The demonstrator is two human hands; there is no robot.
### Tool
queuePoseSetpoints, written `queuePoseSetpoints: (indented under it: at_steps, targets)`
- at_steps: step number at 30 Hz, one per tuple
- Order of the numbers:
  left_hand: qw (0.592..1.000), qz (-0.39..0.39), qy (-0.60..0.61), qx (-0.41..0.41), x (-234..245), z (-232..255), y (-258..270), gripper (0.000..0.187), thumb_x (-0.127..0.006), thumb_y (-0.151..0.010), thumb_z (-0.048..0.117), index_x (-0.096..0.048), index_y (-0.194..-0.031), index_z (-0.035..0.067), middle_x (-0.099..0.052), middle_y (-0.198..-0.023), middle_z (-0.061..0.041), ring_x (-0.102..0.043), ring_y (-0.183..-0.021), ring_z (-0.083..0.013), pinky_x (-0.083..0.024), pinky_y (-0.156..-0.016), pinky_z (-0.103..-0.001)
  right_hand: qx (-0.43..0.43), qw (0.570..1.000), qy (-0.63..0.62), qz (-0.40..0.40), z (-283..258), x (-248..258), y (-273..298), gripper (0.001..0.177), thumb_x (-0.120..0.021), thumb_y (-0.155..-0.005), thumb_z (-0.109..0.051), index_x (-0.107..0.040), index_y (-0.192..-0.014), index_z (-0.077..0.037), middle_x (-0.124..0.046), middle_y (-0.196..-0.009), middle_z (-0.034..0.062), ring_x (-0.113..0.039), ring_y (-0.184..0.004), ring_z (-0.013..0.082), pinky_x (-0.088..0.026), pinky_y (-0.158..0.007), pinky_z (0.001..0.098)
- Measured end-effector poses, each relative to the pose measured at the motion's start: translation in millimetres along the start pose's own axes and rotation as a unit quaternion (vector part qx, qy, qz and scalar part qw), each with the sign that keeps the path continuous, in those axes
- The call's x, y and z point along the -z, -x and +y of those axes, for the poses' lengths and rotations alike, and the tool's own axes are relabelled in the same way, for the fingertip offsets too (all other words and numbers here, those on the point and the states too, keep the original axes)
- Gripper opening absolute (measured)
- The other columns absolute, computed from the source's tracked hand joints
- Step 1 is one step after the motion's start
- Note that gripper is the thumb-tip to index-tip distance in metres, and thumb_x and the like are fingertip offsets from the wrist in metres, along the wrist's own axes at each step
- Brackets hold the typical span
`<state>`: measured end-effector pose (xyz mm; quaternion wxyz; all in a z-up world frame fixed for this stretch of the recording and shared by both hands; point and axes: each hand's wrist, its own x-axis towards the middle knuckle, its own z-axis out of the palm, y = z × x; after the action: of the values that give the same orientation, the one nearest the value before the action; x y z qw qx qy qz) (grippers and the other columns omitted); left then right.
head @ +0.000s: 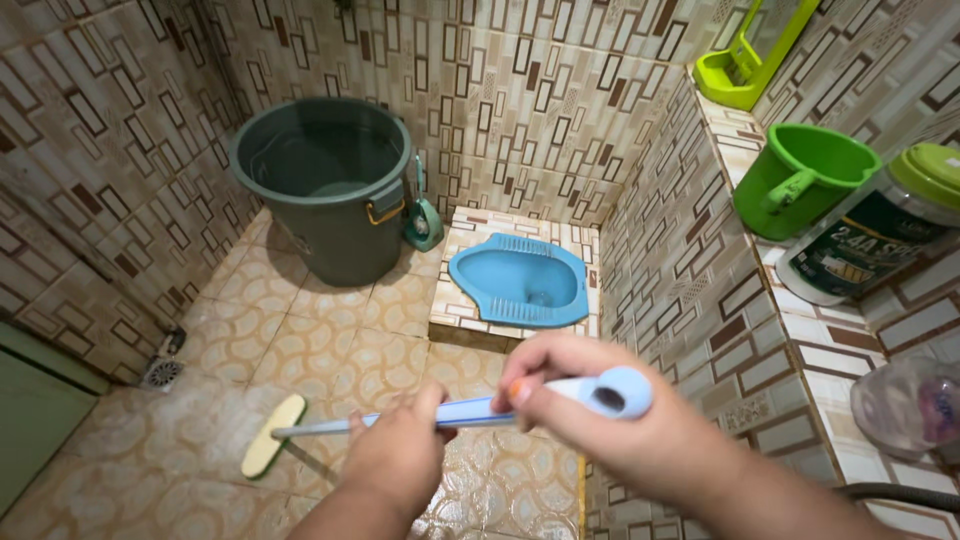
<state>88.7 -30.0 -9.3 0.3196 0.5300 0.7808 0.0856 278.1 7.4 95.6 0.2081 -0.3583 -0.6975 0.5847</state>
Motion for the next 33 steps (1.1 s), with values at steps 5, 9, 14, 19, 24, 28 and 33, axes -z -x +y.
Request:
queuePoseSetpoints:
  at_steps: [5, 9, 14, 19, 24, 28, 33]
  targets:
    - [0.994, 0.000, 0.047, -0.102, 4.2, 49.3, -7.2, 0.020, -0.048, -0.100, 0.014, -0.060, -0.112, 0.025, -0.076, -0.109, -0.001, -0.068, -0.114, -0.0266, -0.017, -0.128, -0.056, 0.046, 0.997, 0.018, 0.051, -27.4, 69.4, -3.7, 0.018, -0.066, -0.095, -0.017, -0.073, -0.098, 0.000, -0.073, -0.087, 0.0091, -0.073, -0.092, 0.0187, -0.057, -0.084, 0.0345]
    - [0.995, -0.002, 0.040, -0.097, 10.8, 56.7, -14.6, 0.022, -0.046, -0.099, 0.012, -0.056, -0.115, 0.024, -0.075, -0.111, 0.003, -0.066, -0.117, -0.0230, -0.012, -0.125, -0.061, 0.060, 0.997, 0.019, 0.049, -23.8, 75.2, -10.2, 0.017, -0.067, -0.096, -0.015, -0.072, -0.100, 0.001, -0.074, -0.090, 0.0106, -0.070, -0.089, 0.0204, -0.057, -0.082, 0.0357]
    - [0.999, -0.013, 0.028, 0.023, 16.8, 15.4, -16.4, 0.021, -0.051, -0.100, 0.019, -0.059, -0.116, 0.030, -0.069, -0.120, 0.001, -0.058, -0.129, -0.0231, -0.012, -0.126, -0.060, 0.029, 0.997, -0.025, 0.063, -4.2, 3.7, -20.9, 0.016, -0.064, -0.094, -0.017, -0.070, -0.097, -0.002, -0.073, -0.088, 0.0065, -0.067, -0.085, 0.0142, -0.055, -0.078, 0.0294]
    - [1.000, 0.004, 0.030, -0.001, 23.0, 20.9, -18.6, 0.020, -0.053, -0.099, 0.020, -0.059, -0.115, 0.030, -0.068, -0.120, 0.001, -0.054, -0.132, -0.0233, -0.017, -0.123, -0.060, 0.045, 0.997, -0.011, 0.063, -14.4, 9.0, -24.7, 0.016, -0.064, -0.096, -0.017, -0.071, -0.099, -0.002, -0.072, -0.089, 0.0079, -0.067, -0.086, 0.0148, -0.054, -0.077, 0.0308]
    - [0.997, 0.025, 0.063, -0.047, 30.5, 43.2, -22.3, 0.018, -0.049, -0.100, 0.020, -0.059, -0.113, 0.026, -0.072, -0.119, 0.002, -0.062, -0.124, -0.0228, -0.016, -0.125, -0.060, 0.067, 0.994, -0.042, 0.076, -42.1, 47.5, -36.1, 0.015, -0.065, -0.098, -0.013, -0.069, -0.101, 0.001, -0.075, -0.094, 0.0106, -0.072, -0.092, 0.0191, -0.056, -0.084, 0.0349]
    - [0.999, -0.005, 0.037, 0.006, 38.7, 18.3, -30.8, 0.024, -0.044, -0.102, 0.018, -0.058, -0.117, 0.028, -0.074, -0.121, 0.001, -0.065, -0.121, -0.0244, -0.017, -0.127, -0.059, 0.070, 0.996, -0.013, 0.059, -24.6, 18.4, -53.4, 0.014, -0.064, -0.092, -0.013, -0.069, -0.097, -0.001, -0.073, -0.089, 0.0072, -0.068, -0.086, 0.0142, -0.054, -0.078, 0.0299]
    - [0.996, -0.017, -0.004, 0.087, 44.4, -28.4, -40.3, 0.021, -0.049, -0.101, 0.024, -0.057, -0.119, 0.031, -0.069, -0.128, 0.000, -0.058, -0.130, -0.0244, -0.024, -0.122, -0.059, 0.052, 0.998, 0.009, 0.028, 5.2, -40.6, -66.2, 0.014, -0.063, -0.097, -0.017, -0.069, -0.101, -0.005, -0.069, -0.087, 0.0036, -0.062, -0.083, 0.0101, -0.051, -0.073, 0.0260]
